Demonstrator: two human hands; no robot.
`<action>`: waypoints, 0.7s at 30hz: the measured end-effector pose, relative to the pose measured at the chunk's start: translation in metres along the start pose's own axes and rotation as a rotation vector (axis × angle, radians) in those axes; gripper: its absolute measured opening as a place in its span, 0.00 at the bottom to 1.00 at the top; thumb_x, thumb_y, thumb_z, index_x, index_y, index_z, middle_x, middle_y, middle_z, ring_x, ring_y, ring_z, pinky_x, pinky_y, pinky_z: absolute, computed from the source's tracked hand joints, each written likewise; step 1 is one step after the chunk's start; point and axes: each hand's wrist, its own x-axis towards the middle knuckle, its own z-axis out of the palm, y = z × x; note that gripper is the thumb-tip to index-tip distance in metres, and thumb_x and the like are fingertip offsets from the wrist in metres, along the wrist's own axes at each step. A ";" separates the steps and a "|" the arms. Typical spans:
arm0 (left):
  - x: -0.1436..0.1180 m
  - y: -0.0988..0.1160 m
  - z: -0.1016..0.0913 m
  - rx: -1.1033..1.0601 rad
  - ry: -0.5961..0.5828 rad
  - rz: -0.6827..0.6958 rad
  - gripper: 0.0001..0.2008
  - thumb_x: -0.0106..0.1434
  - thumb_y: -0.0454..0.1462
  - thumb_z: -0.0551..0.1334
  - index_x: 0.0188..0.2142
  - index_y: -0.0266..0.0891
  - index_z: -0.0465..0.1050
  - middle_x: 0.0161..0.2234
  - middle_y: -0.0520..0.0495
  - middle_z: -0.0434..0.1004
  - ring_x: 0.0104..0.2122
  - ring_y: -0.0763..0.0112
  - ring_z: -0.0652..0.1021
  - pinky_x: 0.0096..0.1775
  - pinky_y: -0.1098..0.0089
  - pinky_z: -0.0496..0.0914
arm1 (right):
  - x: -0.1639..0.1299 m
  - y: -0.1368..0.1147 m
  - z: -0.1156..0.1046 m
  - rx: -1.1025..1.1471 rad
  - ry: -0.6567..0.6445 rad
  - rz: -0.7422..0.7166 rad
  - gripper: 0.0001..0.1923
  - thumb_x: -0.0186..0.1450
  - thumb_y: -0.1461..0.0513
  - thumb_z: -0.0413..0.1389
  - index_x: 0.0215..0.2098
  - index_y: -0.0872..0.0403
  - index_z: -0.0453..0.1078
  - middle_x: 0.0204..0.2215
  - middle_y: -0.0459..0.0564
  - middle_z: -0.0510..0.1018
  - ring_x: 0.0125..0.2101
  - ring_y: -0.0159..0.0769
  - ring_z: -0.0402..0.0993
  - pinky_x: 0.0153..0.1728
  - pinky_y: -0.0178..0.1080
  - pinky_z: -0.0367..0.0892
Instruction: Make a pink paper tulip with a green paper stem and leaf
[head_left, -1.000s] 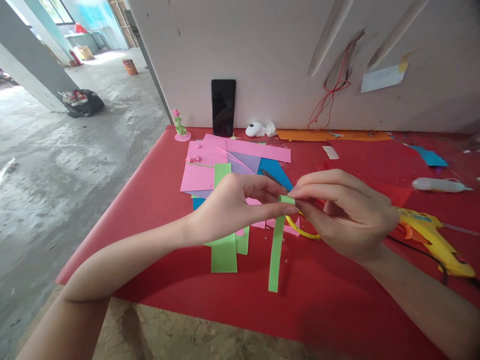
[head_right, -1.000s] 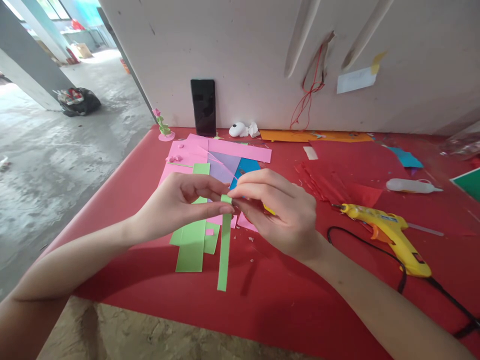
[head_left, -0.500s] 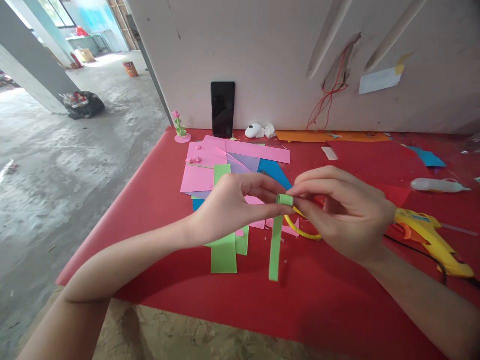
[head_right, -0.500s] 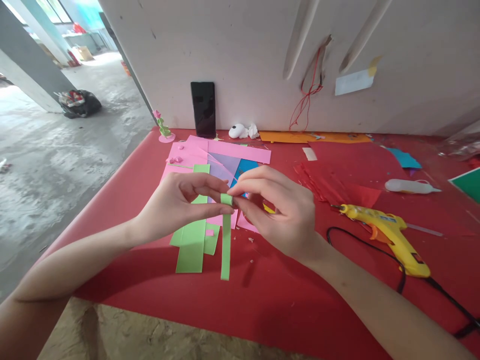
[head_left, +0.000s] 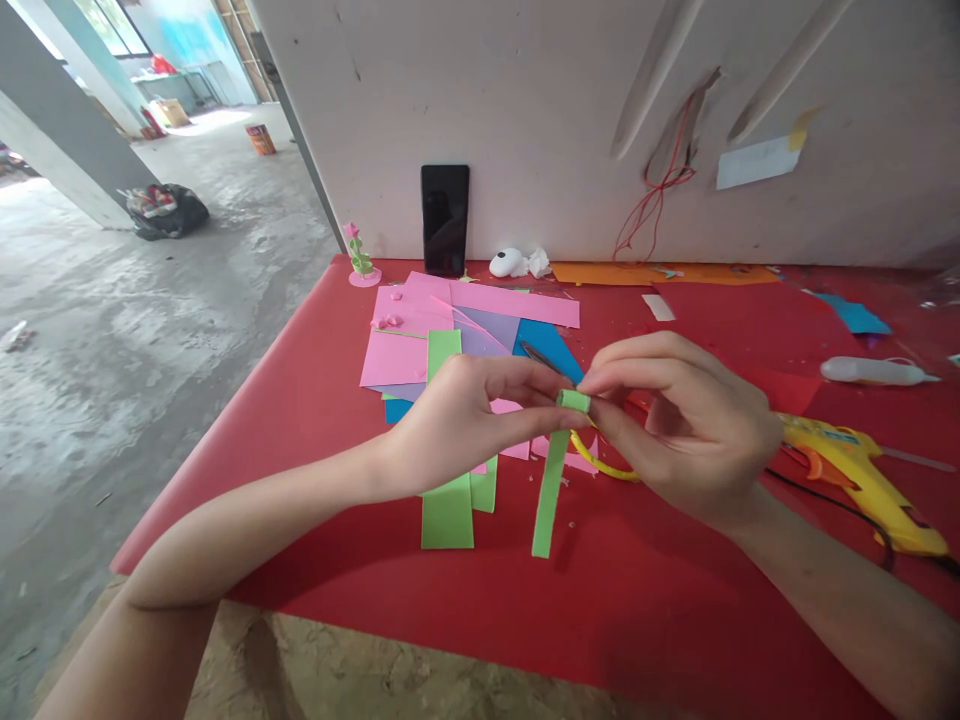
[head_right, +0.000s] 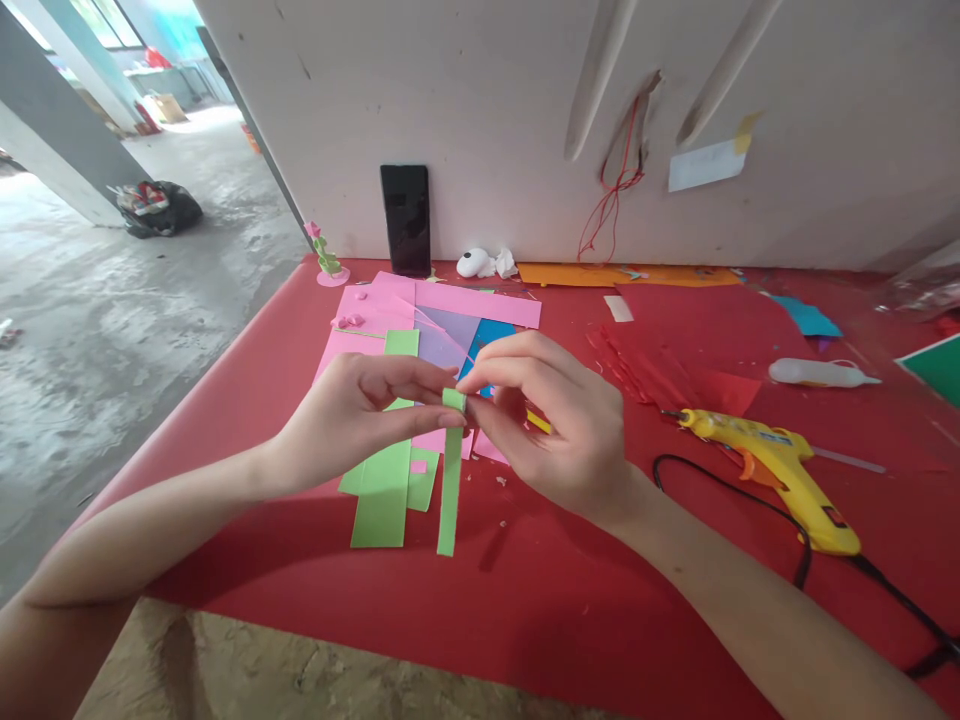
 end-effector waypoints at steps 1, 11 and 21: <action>0.000 0.001 -0.001 -0.019 -0.031 -0.010 0.09 0.54 0.40 0.68 0.31 0.35 0.76 0.28 0.49 0.81 0.30 0.72 0.80 0.32 0.76 0.75 | 0.000 0.001 -0.001 0.052 -0.034 0.012 0.14 0.58 0.73 0.55 0.37 0.49 0.69 0.31 0.47 0.72 0.26 0.29 0.69 0.19 0.32 0.66; 0.003 0.002 -0.010 -0.202 -0.298 -0.120 0.02 0.56 0.33 0.65 0.31 0.37 0.76 0.28 0.54 0.81 0.31 0.79 0.80 0.34 0.83 0.71 | 0.008 0.004 -0.019 0.248 -0.298 0.097 0.16 0.61 0.70 0.55 0.43 0.46 0.72 0.32 0.45 0.70 0.29 0.26 0.68 0.24 0.32 0.65; 0.004 0.002 -0.013 -0.070 -0.429 -0.160 0.04 0.54 0.35 0.67 0.29 0.37 0.75 0.28 0.54 0.82 0.31 0.79 0.80 0.33 0.81 0.70 | 0.014 0.006 -0.026 0.382 -0.543 0.117 0.09 0.60 0.67 0.58 0.38 0.49 0.74 0.32 0.43 0.73 0.28 0.25 0.70 0.24 0.29 0.67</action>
